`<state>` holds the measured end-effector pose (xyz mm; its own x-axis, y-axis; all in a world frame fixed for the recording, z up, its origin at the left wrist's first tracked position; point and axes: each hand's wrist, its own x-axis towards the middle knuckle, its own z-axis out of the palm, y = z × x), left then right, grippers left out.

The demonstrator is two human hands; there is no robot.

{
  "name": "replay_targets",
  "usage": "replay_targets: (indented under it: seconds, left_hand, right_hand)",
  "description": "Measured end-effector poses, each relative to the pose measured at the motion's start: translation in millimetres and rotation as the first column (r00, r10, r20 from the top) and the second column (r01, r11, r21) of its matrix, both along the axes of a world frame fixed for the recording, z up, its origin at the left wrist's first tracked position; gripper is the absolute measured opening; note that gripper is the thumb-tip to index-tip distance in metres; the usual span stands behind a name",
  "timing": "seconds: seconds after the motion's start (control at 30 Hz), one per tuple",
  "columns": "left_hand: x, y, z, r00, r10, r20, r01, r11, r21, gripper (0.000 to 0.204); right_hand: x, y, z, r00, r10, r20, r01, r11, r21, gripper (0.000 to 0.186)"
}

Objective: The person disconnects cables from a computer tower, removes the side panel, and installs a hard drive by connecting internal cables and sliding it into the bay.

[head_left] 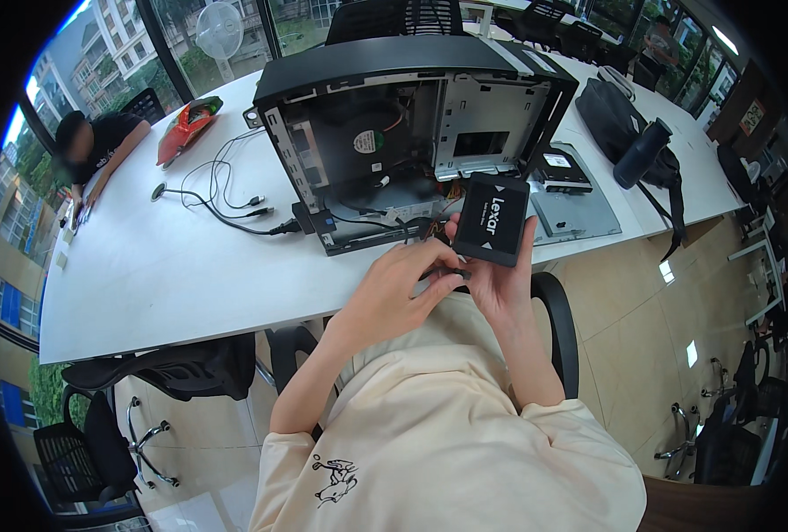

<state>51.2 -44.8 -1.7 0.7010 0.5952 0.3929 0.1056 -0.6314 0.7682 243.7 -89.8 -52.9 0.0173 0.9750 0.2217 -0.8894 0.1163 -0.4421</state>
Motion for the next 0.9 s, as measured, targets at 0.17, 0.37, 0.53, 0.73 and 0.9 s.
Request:
replay_targets:
  seconds: [0.17,0.37,0.53,0.73,0.9]
  left_hand:
    - [0,-1,7,0.998,-0.052,0.032,0.055,0.996,-0.074,0.02]
    - [-3,5,8,0.988,-0.088,0.125,0.103,0.987,-0.124,0.019]
    - [-10,7,5,0.984,-0.075,0.164,0.101,0.983,-0.154,0.018]
    - [-6,4,6,0.986,-0.099,0.135,0.125,0.972,-0.199,0.019]
    - [-3,5,3,0.997,-0.055,0.056,0.065,0.975,-0.214,0.019]
  right_hand:
    - [-8,-5,8,0.993,-0.016,-0.116,0.014,1.0,-0.021,0.08]
    - [-5,-5,4,0.985,0.007,-0.171,-0.003,1.0,0.024,0.081]
    - [-9,-7,14,0.988,-0.017,-0.155,0.021,1.0,0.021,0.073]
    - [-6,-5,3,0.994,-0.059,-0.093,0.053,0.997,-0.065,0.052]
    - [-10,-4,7,0.981,-0.13,-0.146,0.108,0.983,-0.147,0.038]
